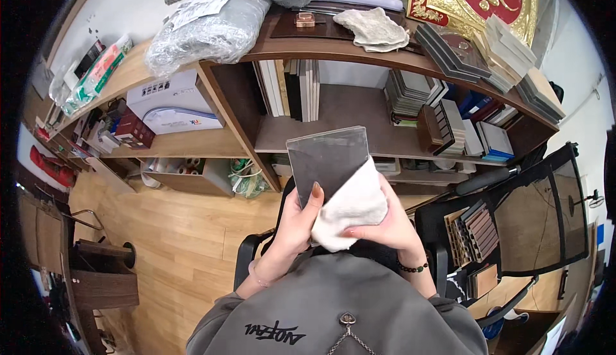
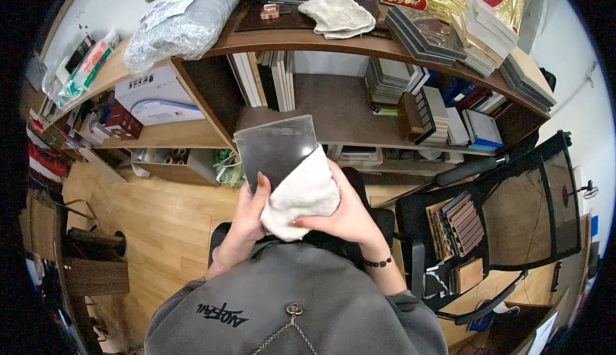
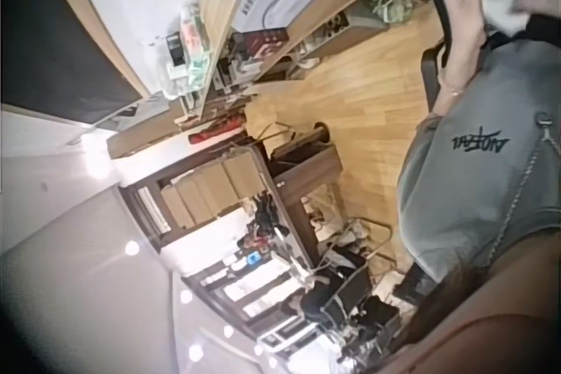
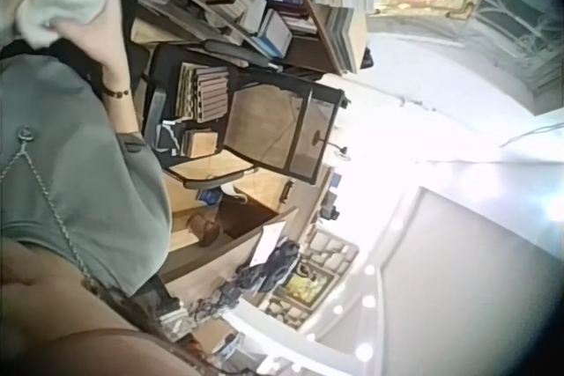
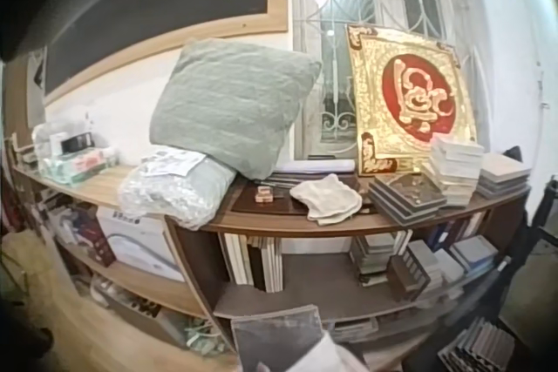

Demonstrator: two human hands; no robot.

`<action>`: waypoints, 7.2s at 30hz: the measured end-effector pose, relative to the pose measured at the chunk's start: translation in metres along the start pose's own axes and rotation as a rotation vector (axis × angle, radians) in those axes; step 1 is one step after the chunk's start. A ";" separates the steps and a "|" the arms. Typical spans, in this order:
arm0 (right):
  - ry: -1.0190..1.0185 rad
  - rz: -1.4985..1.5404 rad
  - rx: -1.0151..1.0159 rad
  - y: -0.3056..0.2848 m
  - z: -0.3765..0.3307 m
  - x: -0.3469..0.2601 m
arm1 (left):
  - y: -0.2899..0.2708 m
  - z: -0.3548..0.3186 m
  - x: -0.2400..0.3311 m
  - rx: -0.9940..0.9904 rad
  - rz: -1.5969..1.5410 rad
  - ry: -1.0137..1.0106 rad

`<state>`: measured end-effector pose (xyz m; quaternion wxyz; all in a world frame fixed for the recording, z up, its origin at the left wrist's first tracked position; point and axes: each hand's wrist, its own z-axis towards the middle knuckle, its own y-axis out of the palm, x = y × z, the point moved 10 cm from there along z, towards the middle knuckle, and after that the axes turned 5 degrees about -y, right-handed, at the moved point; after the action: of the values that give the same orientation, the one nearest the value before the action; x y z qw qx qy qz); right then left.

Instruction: Wiping small rectangular objects (books or boxes) with a cloth and organizing them on a shelf.

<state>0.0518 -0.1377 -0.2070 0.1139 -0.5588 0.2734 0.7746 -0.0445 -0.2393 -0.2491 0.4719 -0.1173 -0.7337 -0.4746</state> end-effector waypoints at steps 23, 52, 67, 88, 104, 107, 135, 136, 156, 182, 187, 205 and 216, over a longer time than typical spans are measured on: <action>-0.658 -1.245 -0.356 0.067 0.013 -0.096 | 0.025 -0.017 0.035 -0.269 0.761 0.180; -0.512 -0.183 0.658 -0.088 0.014 -0.125 | 0.005 0.003 -0.013 -0.316 -0.649 -0.195; -0.768 -1.325 0.300 0.038 0.016 -0.090 | 0.019 -0.012 -0.004 -0.264 -0.242 0.041; -0.828 -1.070 -0.143 0.072 -0.007 -0.039 | -0.017 -0.010 -0.009 -0.205 -0.159 0.108; -0.798 -1.165 0.276 0.044 0.019 -0.065 | -0.007 -0.011 0.002 -0.233 -0.242 0.241; -0.939 -0.962 -0.087 0.095 -0.021 -0.054 | 0.001 -0.011 0.006 -0.365 -0.289 0.191; -0.948 -1.000 0.004 0.060 0.011 -0.074 | -0.009 -0.013 0.017 -0.356 -0.414 0.259; -0.828 -1.059 0.241 0.035 0.024 -0.077 | -0.013 -0.016 0.013 -0.347 -0.410 0.251; -0.922 -0.920 -0.079 0.073 -0.018 -0.051 | 0.010 -0.011 0.024 -0.650 -0.592 0.213; 0.075 0.182 0.157 -0.009 0.023 0.037 | -0.013 0.005 0.018 0.009 0.019 0.378; 0.026 0.116 0.398 -0.056 0.024 0.028 | 0.022 -0.035 0.079 0.166 0.545 1.028; -0.596 -1.079 0.246 -0.006 0.012 -0.063 | 0.001 0.011 -0.043 -0.096 -0.237 -0.046; -0.665 -1.340 0.135 0.008 0.018 -0.049 | 0.007 0.012 -0.024 -0.104 -0.228 0.050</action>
<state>0.0503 -0.1275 -0.1554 0.6717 -0.3341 -0.1272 0.6488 -0.0346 -0.2193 -0.2657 0.4263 -0.0453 -0.7046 -0.5655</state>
